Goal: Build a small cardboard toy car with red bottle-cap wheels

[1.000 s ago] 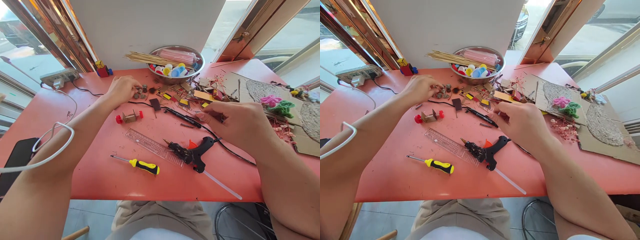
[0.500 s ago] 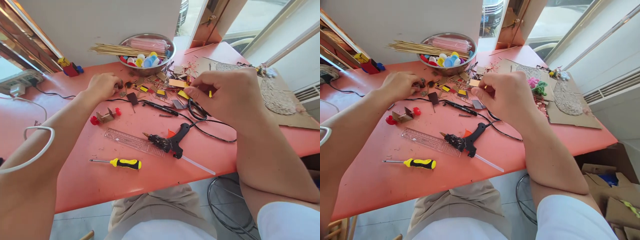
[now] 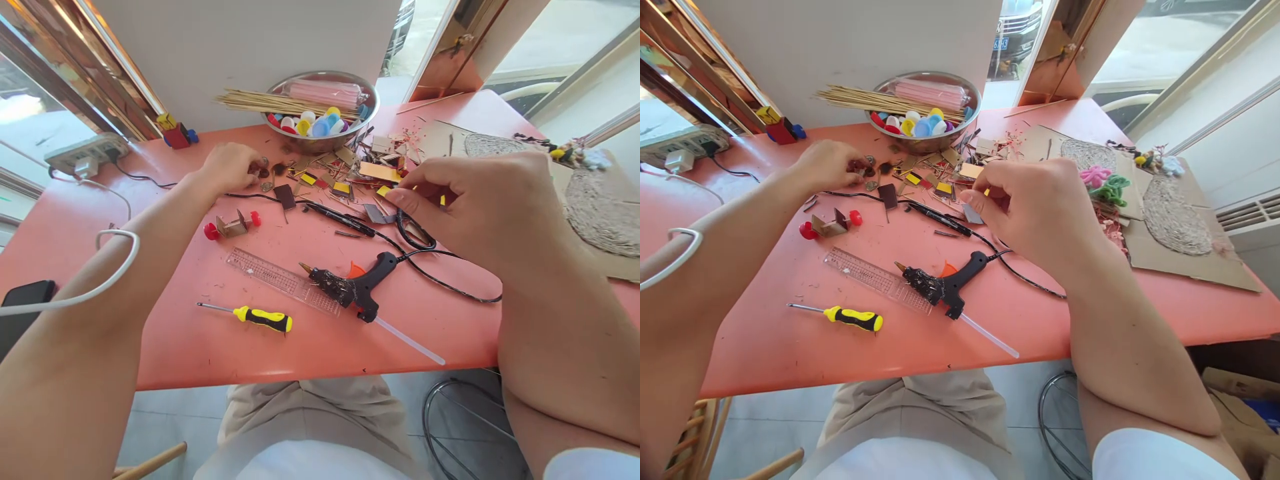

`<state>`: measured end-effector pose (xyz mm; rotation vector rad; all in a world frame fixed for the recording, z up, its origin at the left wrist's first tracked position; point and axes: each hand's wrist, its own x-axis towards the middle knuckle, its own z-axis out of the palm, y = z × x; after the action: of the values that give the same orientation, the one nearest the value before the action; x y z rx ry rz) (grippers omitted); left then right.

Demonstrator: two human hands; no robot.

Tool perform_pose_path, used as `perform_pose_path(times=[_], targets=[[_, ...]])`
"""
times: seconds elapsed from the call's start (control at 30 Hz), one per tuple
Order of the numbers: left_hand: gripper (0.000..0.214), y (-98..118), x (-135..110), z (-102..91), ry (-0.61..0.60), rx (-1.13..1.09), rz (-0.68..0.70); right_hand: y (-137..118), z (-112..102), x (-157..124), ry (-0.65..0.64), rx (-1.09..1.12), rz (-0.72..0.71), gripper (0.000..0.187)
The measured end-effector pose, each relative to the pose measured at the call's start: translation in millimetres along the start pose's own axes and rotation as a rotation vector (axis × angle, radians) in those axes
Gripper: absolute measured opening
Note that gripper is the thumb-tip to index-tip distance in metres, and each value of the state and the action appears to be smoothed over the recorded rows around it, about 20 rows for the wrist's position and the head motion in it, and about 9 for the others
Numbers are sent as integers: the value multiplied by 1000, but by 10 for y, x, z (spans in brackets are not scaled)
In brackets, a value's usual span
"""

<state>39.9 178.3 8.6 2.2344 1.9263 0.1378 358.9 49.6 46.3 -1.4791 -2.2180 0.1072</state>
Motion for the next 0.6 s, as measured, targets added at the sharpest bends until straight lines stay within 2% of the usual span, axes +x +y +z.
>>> perform_pose_path(times=[0.1,0.17,0.23,0.33,0.43,0.5,0.6], targets=[[25,36,11,35,55,-69,-3,70,12,-4,-263,72,-137,16],[20,17,-9,22,136,-234,-25,148,42,-27,-442,80,-240,21],[14,-24,-89,-36,233,-466,-40,212,84,-72,-532,53,-305,30],[6,-91,-364,-162,325,-808,-86,218,156,-162,-592,11,-360,42],[18,-148,-782,-214,325,-1028,-139,128,232,-233,-606,-51,-404,36],[25,-187,-1066,-159,329,-1120,-191,66,292,-254,-602,-83,-391,32],[21,-249,-1399,38,260,-1227,-275,26,386,-249,-583,-74,-361,39]])
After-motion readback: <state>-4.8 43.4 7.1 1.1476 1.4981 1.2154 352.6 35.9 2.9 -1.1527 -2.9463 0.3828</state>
